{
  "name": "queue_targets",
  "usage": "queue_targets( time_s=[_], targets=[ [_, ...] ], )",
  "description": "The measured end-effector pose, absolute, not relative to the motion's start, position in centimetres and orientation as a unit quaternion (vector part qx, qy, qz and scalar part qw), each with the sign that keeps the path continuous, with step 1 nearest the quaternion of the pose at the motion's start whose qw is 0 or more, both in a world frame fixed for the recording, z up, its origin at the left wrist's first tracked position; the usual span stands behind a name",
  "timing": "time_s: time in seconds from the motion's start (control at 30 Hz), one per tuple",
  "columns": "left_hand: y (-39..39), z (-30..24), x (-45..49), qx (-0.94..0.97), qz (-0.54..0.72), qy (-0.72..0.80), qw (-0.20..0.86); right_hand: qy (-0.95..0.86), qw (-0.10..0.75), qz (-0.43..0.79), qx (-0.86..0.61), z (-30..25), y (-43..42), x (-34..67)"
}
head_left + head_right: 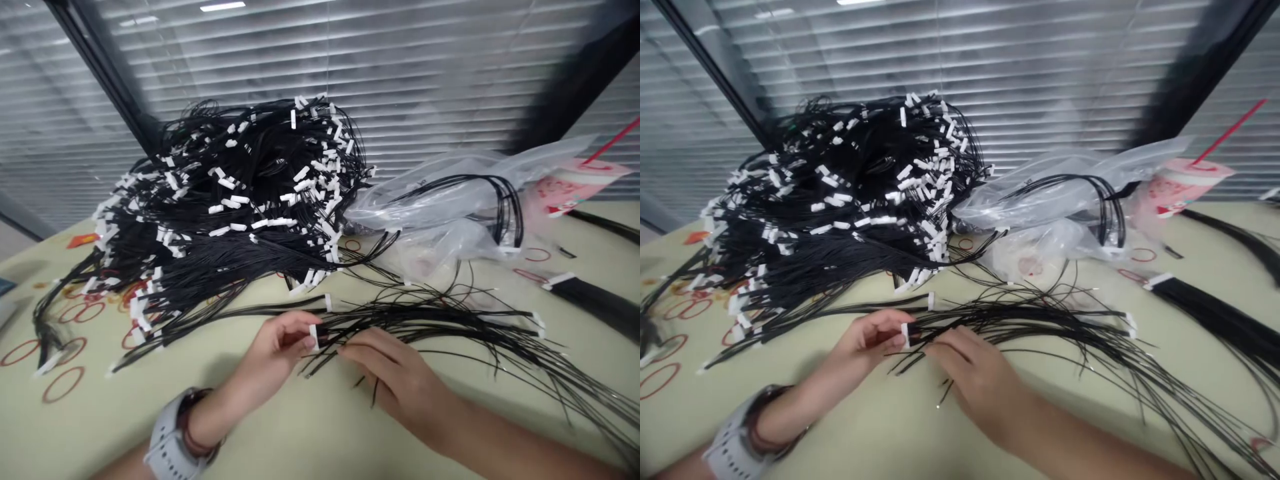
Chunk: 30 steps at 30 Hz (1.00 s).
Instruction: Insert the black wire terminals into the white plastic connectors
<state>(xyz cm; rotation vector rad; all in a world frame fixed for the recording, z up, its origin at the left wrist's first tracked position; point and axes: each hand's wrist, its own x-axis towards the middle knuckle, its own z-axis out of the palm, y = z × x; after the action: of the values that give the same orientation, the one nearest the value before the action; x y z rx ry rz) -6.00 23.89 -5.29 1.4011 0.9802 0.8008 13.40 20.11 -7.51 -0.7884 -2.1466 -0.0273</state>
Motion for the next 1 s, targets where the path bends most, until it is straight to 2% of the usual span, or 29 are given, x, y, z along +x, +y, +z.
queue_targets(
  time_s=[0.37, 1.0],
  targets=[
    [23.35, -4.51, -6.12, 0.615, 0.315, 0.427, 0.583, -0.807, 0.451, 0.034, -0.38, -6.92, 20.03, 13.98],
    [23.52, -4.61, -6.05, 0.643, 0.294, 0.424, 0.566, -0.815, 0.422, 0.042, -0.396, -7.31, 20.07, 14.08]
  ],
)
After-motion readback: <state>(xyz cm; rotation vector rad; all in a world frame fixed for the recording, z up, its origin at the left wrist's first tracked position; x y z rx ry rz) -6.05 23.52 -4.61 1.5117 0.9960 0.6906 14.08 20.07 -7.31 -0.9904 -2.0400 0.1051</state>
